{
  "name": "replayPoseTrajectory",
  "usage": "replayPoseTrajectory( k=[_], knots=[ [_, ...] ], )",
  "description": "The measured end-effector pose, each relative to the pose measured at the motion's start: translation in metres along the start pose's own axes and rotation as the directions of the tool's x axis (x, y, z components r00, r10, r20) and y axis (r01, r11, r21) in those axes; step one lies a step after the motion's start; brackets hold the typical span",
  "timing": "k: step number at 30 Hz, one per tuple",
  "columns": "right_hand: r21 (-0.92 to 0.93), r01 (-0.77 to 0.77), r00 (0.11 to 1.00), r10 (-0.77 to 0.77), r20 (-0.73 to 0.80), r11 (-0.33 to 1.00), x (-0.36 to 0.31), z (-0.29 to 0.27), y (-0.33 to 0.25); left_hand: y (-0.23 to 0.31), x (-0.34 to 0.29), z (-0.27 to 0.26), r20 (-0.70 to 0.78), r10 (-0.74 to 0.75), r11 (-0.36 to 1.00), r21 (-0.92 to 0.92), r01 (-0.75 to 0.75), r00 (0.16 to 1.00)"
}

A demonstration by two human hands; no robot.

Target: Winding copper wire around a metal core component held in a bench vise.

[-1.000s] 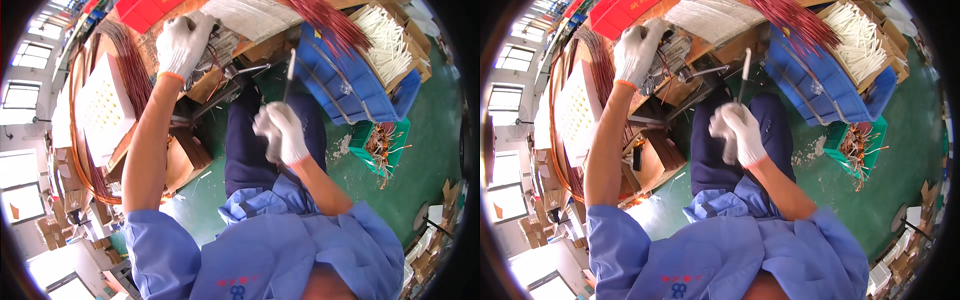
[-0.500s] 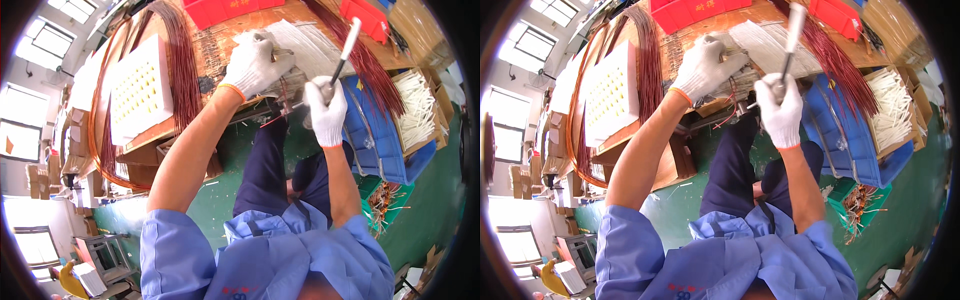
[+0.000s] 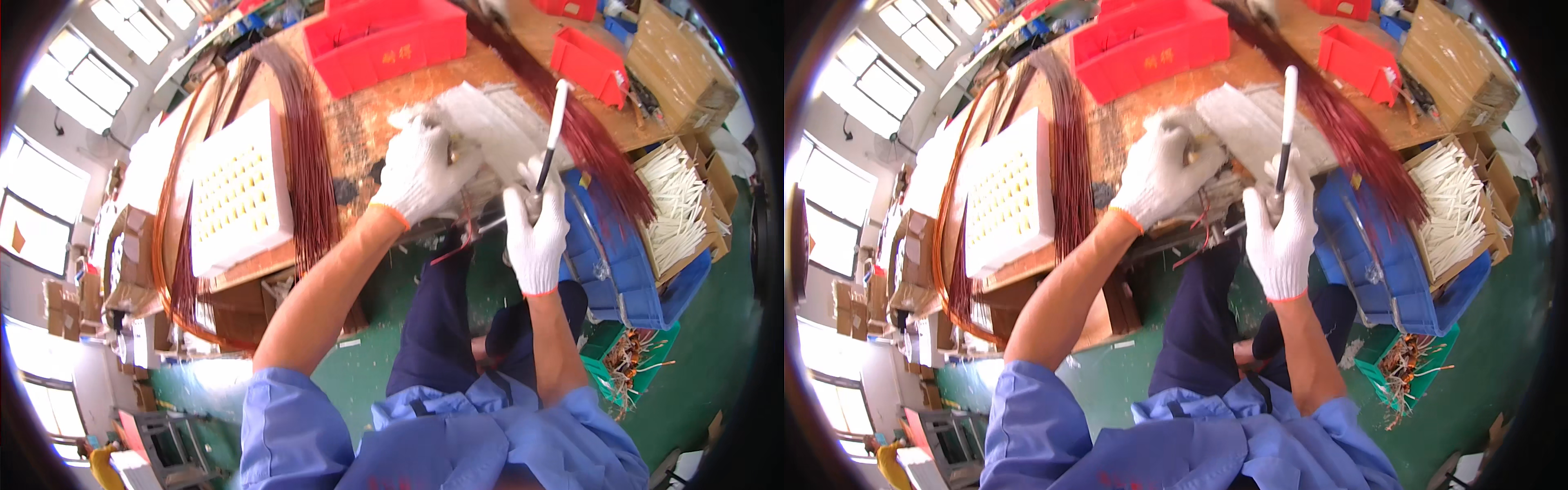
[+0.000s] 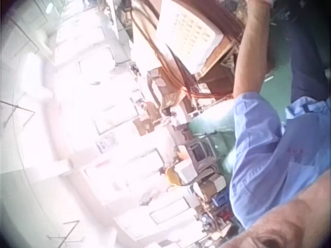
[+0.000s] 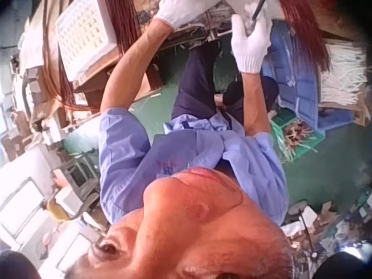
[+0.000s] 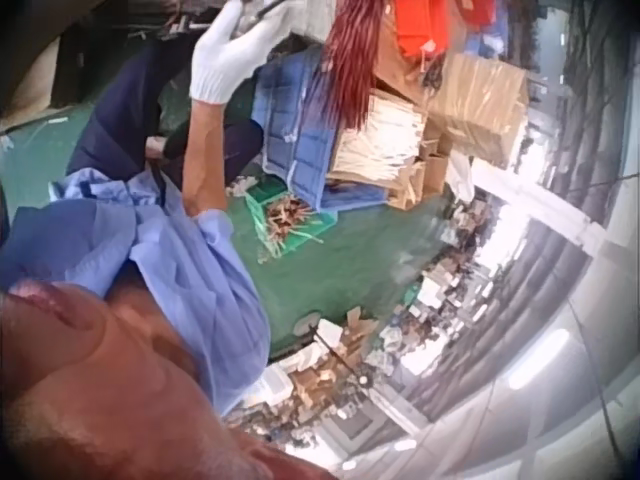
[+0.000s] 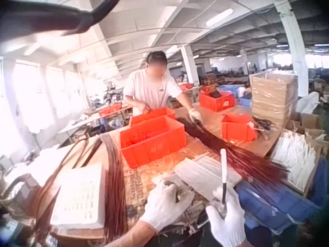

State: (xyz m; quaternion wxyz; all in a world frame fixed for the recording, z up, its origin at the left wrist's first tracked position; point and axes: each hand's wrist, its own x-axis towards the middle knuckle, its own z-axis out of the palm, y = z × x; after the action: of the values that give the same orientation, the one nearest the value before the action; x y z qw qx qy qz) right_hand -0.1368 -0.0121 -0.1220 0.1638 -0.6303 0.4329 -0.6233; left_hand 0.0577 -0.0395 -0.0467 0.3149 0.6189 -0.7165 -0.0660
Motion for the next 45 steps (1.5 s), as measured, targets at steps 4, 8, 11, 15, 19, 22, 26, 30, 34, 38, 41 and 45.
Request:
replayPoseTrajectory(
  k=[4, 8, 11, 15, 19, 22, 26, 30, 34, 38, 41, 45],
  knots=[
    [0.036, -0.188, 0.968, 0.179, 0.174, 0.982, -0.015, 0.003, -0.029, -0.011, -0.008, 0.003, -0.018, 0.033, 0.999, -0.01, -0.033, 0.999],
    [0.268, -0.445, 0.889, 0.386, 0.246, 0.855, -0.095, 0.03, -0.008, -0.007, -0.007, 0.001, 0.037, -0.013, 1.0, 0.026, 0.012, 0.999],
    [0.538, -0.687, 0.709, 0.613, 0.348, 0.489, -0.123, 0.052, -0.014, -0.007, -0.006, 0.0, 0.057, -0.018, 0.997, 0.08, 0.013, 0.998],
    [0.615, -0.765, 0.581, 0.617, 0.53, 0.192, -0.139, 0.076, 0.019, -0.004, -0.004, -0.005, 0.085, -0.038, 0.997, 0.064, 0.032, 0.996],
    [0.243, -0.558, 0.83, 0.529, 0.178, 0.794, -0.119, 0.049, 0.073, -0.007, -0.003, -0.001, 0.064, -0.019, 0.999, 0.042, 0.016, 0.998],
    [-0.081, -0.035, 0.999, 0.034, -0.006, 0.996, -0.062, 0.0, 0.069, -0.007, -0.002, 0.005, 0.028, -0.02, 1.0, -0.003, 0.02, 0.999],
    [0.012, -0.135, 0.99, 0.134, 0.044, 0.991, -0.015, -0.022, 0.022, -0.01, -0.007, 0.003, -0.03, -0.017, 0.996, -0.09, 0.014, 0.999],
    [0.187, 0.071, 0.972, -0.111, 0.209, 0.98, -0.001, -0.024, -0.027, -0.013, -0.012, 0.004, -0.035, -0.061, 0.981, -0.185, 0.054, 0.998],
    [0.275, -0.038, 0.799, -0.136, 0.585, 0.961, 0.013, -0.038, -0.062, -0.033, -0.025, 0.001, 0.042, -0.346, 0.544, -0.805, 0.237, 0.937],
    [0.549, -0.371, 0.888, 0.114, 0.446, 0.749, 0.032, -0.019, -0.021, -0.069, -0.018, -0.008, 0.299, -0.628, -0.374, -0.925, 0.058, 0.719],
    [0.436, -0.554, 0.821, 0.376, 0.43, 0.709, 0.07, 0.002, 0.025, -0.104, -0.031, -0.017, 0.367, -0.527, -0.349, -0.916, 0.199, 0.766],
    [0.027, -0.661, 0.65, 0.554, 0.52, 0.75, 0.095, 0.032, 0.092, -0.13, -0.003, -0.018, 0.483, -0.631, -0.428, -0.869, 0.246, 0.608]
  ],
)
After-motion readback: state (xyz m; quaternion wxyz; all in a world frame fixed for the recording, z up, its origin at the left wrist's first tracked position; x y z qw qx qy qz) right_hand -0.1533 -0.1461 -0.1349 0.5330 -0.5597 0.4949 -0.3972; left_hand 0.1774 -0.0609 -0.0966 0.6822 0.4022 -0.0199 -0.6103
